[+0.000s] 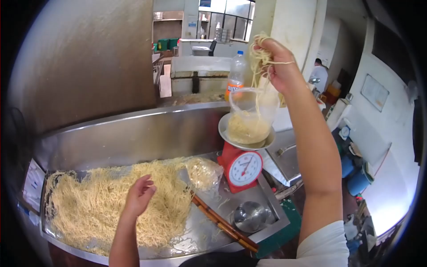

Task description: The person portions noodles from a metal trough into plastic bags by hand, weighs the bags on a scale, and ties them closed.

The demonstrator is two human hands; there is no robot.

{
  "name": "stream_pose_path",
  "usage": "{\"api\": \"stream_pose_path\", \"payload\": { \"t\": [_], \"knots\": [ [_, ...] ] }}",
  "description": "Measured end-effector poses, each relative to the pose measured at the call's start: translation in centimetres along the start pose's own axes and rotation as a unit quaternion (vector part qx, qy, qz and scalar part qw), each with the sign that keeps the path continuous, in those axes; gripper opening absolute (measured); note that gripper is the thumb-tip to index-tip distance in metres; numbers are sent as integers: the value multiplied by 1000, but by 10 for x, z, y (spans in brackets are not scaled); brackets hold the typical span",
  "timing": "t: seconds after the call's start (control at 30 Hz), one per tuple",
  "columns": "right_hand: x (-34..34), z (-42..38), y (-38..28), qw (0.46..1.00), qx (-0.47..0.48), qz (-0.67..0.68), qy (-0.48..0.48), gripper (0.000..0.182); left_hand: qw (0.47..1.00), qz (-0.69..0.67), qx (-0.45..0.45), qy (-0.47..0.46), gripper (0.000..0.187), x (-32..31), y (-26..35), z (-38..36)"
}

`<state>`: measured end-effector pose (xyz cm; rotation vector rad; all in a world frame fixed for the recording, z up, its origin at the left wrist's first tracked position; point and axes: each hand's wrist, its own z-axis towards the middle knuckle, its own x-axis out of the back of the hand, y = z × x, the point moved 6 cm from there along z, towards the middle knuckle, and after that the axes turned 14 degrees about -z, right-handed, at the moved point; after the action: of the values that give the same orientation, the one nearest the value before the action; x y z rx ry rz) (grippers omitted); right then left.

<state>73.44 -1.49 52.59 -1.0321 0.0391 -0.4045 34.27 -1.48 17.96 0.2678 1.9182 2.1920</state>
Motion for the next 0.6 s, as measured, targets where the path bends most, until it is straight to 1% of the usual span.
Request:
{"api": "stream_pose_path", "payload": {
  "t": [0.03,0.07,0.1,0.13,0.2,0.23,0.27,0.3,0.33,0.4,0.47,0.53,0.6],
  "knots": [
    [9,8,12,1000,-10,-22,-16,24,1000,1,17,-23,50,-26,5,2],
    [12,12,26,1000,-10,0,-17,22,998,2,36,-46,47,-51,9,2],
    [14,15,47,999,-14,14,-44,22,996,4,56,-71,45,-70,11,3],
    [17,19,72,997,-17,28,-70,22,992,16,71,-100,47,-85,4,2],
    [27,23,129,987,-65,-76,-125,20,981,39,103,-157,51,-108,-22,-8],
    [27,28,148,936,7,-305,-173,19,976,60,127,-170,54,-112,-32,-14],
    [26,31,169,827,77,-515,-211,18,968,80,151,-182,57,-112,-41,-21],
    [26,30,186,668,140,-691,-237,17,959,101,178,-194,59,-112,-48,-24],
    [25,26,174,698,116,-670,-224,16,952,113,209,-193,65,-110,-45,-29],
    [21,22,141,753,66,-623,-200,14,958,124,193,-173,60,-104,-40,-32],
    [19,29,123,706,75,-673,-209,15,961,142,183,-151,57,-98,-42,-32],
    [24,42,113,725,123,-658,-161,18,967,131,174,-134,57,-98,-40,-33],
    [40,39,100,754,89,-650,-44,23,971,115,173,-121,56,-98,-40,-38]
  ]
}}
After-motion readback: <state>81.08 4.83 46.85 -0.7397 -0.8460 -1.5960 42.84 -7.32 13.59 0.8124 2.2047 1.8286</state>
